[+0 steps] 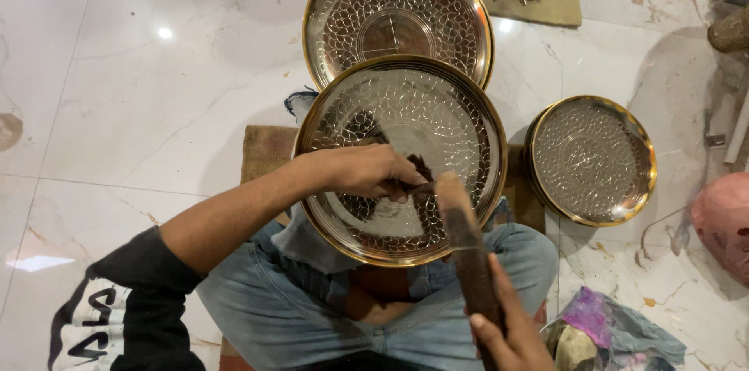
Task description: The person sits cross-legged on the floor with a decorative metal tray on their lap and engraves ornamental patterns into its surface using a hand scriber, steadying the tray with the other hand. They occasionally use pliers on the tray, rotate it to reach new areas, and continue engraving the pattern across the surface.
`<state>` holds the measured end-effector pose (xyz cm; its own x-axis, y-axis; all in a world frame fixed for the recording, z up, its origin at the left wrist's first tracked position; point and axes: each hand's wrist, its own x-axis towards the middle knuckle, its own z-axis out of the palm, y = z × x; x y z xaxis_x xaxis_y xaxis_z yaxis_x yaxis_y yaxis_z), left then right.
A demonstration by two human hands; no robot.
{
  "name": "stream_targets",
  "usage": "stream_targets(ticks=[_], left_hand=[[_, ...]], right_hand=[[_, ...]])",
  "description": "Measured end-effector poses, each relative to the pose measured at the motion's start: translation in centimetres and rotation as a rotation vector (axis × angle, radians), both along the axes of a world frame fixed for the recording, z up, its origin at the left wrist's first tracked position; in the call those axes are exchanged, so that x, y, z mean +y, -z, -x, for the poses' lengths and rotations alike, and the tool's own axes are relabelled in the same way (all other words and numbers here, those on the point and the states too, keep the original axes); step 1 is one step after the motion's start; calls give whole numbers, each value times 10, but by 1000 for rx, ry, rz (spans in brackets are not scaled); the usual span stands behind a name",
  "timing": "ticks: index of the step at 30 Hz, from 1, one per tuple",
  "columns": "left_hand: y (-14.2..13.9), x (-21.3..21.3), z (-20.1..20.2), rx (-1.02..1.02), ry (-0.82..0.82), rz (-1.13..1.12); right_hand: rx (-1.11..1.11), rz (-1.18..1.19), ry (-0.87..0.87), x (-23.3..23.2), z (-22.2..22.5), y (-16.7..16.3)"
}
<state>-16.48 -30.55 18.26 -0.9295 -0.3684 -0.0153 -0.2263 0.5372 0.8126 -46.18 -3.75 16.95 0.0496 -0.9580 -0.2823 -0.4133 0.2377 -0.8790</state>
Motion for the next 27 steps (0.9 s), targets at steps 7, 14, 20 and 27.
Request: stream_targets(ticks=[7, 14, 20, 27], left_hand=[[-1, 0, 0, 0, 29, 18], [-4, -1, -3, 102, 56, 35], [-4, 1, 1, -1, 49, -19], [-3, 0, 2, 65, 69, 23]], right_hand=[[-102, 136, -87, 4, 3, 6], [-362, 68, 58, 10, 6, 14], [23, -228, 33, 2, 5, 2], [-52, -175, 47, 0, -5, -8]])
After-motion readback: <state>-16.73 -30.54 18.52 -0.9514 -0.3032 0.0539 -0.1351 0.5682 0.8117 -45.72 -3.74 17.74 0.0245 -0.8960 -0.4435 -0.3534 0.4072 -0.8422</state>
